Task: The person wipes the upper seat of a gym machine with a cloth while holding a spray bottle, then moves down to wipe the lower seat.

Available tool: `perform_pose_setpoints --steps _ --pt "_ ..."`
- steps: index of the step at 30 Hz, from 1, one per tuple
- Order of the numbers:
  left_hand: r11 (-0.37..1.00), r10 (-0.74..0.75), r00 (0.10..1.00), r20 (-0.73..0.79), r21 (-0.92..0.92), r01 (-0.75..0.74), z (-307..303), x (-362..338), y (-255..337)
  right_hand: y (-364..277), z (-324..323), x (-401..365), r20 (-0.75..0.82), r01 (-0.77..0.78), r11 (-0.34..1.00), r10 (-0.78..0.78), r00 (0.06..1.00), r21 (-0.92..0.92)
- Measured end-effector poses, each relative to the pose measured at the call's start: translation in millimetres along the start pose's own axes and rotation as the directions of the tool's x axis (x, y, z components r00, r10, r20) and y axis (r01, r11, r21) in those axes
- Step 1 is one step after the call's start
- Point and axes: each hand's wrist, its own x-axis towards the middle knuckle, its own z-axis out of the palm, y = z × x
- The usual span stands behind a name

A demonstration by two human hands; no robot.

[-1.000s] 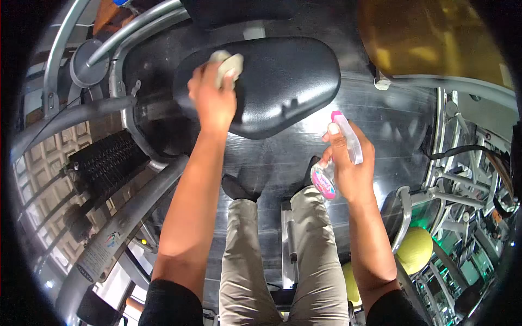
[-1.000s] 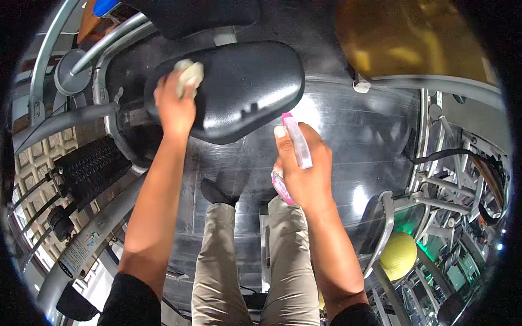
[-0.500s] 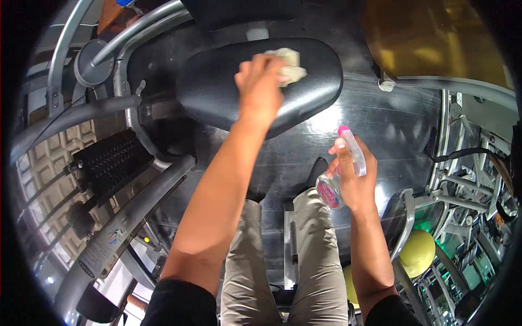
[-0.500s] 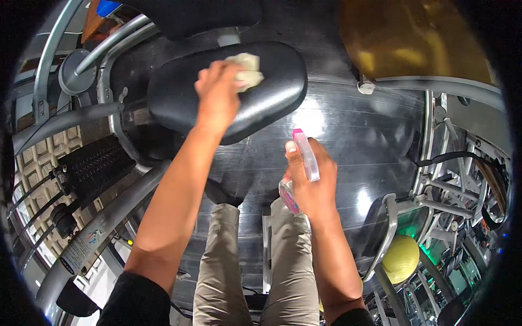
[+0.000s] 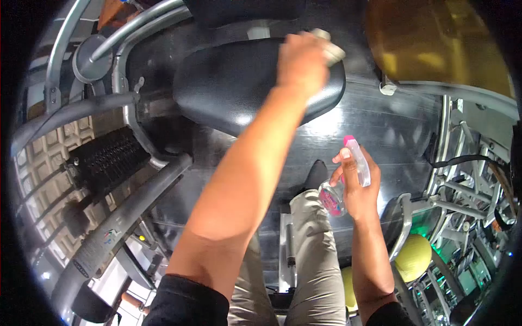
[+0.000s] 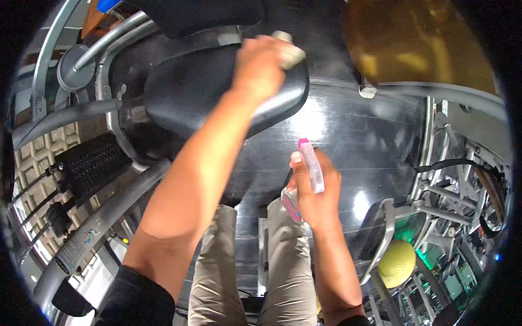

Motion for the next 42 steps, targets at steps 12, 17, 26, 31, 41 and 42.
perform_pose_setpoints --steps 12,17,26,31,41,42 --pt "1.000 0.009 1.000 -0.010 -0.028 -0.009 -84 -113 -71 -10 19 -5 0.012 0.013 1.000 -0.013 1.000 -0.001" --pt "0.964 -0.264 0.964 -0.044 -0.032 0.262 -142 -173 -120 -16 26 0 0.021 0.023 1.000 -0.023 1.000 0.007" --pt "0.850 -0.486 0.834 -0.261 -0.361 0.383 -107 -161 -116 -32 30 -16 0.265 0.274 0.928 -0.206 0.942 -0.251" --pt "0.964 -0.211 0.966 -0.150 -0.194 0.180 -99 -120 -79 -17 18 -29 0.188 0.161 0.974 -0.129 0.974 -0.163" --pt "0.889 0.440 0.847 0.298 -0.279 -0.364 -73 -82 -17 0 19 -41 -0.017 -0.005 1.000 0.005 1.000 -0.003" --pt "0.858 0.488 0.827 0.279 -0.328 -0.395 -80 -87 -29 0 20 -41 -0.015 -0.004 1.000 0.004 1.000 -0.017"
